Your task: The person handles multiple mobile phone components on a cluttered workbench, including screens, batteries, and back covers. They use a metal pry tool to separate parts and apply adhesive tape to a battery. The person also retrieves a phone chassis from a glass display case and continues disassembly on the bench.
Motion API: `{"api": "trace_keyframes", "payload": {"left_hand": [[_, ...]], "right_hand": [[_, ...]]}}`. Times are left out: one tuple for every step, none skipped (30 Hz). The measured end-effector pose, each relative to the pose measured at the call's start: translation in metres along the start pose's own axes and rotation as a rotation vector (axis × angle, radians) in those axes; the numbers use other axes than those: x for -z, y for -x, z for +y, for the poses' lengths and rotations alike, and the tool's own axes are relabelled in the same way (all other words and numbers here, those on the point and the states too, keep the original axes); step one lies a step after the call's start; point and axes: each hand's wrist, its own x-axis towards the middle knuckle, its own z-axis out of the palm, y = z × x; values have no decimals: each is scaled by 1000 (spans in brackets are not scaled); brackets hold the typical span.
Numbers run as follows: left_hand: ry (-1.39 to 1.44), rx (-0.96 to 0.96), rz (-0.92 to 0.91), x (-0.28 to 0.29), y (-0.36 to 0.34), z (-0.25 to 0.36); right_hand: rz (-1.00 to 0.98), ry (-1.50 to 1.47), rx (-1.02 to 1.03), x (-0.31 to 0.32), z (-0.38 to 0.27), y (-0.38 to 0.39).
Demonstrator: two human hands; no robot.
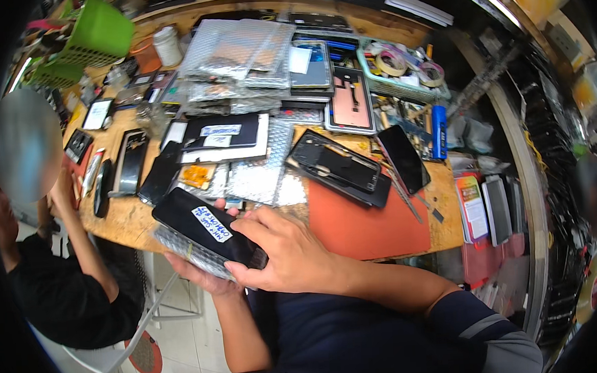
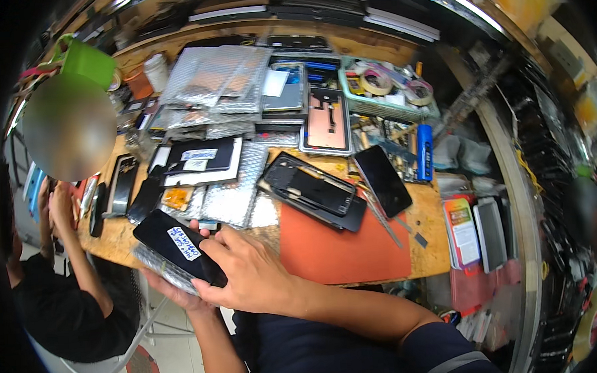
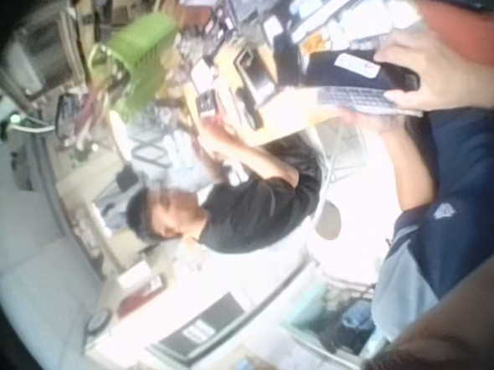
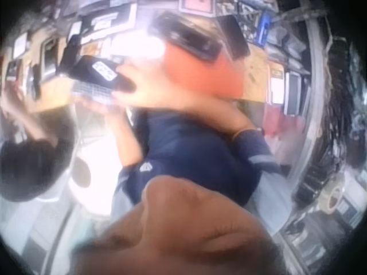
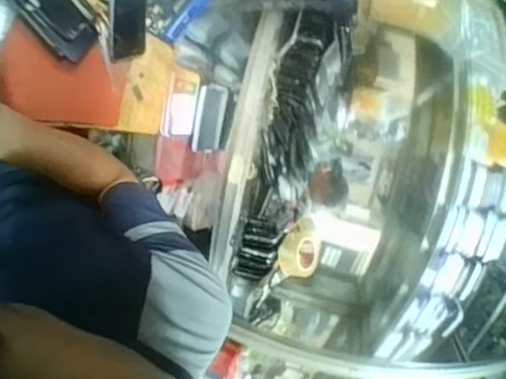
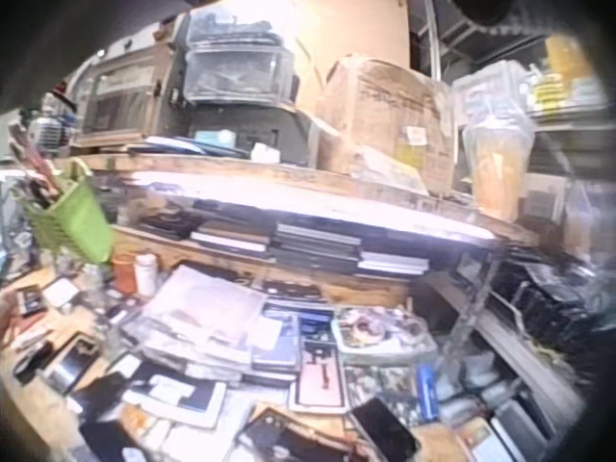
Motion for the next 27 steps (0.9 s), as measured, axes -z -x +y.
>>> {"api": "trace_keyframes", "payload": {"left_hand": [[-15,29,17,-4,3,-5],[13,70,63,-6,6,-8],[40,110,111,-8,8,-12],[65,148,161,-8,9,-16],[174,197,156,-6,7,-21],[250,208,136,1,4,-25],[308,216,87,0,1,-26],[363,217,40,-1,-1,-26],[344,217,39,-1,-3,-27],[322,206,43,-1,-4,-27],[304,192,44,-2,-5,-28],[317,210,22,-6,-6,-30],[331,228,0,-13,-4,-34],[341,253,-21,-18,-3,-40],[337,345,4,-22,-2,-47],[285,414,-22,-27,-4,-54],[179,474,-41,-32,-8,-61],[74,533,-61,-37,-9,-67],[-59,539,-58,-39,-8,-76],[-194,542,-63,-41,-9,-83],[-251,534,-39,-41,-10,-89],[-268,512,-6,-38,-11,-96],[-288,494,20,-36,-13,-99],[-308,474,48,-36,-13,-101],[-297,479,44,-38,-13,-100],[-289,487,45,-39,-12,-97],[-281,494,46,-40,-11,-96]], "right_hand": [[4,76,-1,9,-1,3],[5,150,3,16,-1,6],[1,201,53,23,3,11],[17,239,73,36,4,17],[31,279,94,54,2,24],[46,312,118,72,2,32],[53,408,87,93,7,41],[58,501,62,115,11,49],[24,625,-15,137,13,58],[-18,742,-86,153,14,64],[-41,786,-72,160,19,67],[-65,835,-62,166,27,71],[-89,884,-51,169,34,73],[-83,894,-4,170,43,76],[-78,903,43,171,51,81],[-72,913,91,172,54,84],[-18,898,100,171,55,84],[37,883,109,169,55,85],[91,868,118,167,55,86],[100,860,136,166,56,85],[109,853,155,165,57,85],[117,847,174,166,60,86],[132,822,156,166,64,89],[146,797,138,165,70,95],[160,772,121,165,73,97],[179,765,131,164,73,99],[197,757,142,164,72,99]]}}
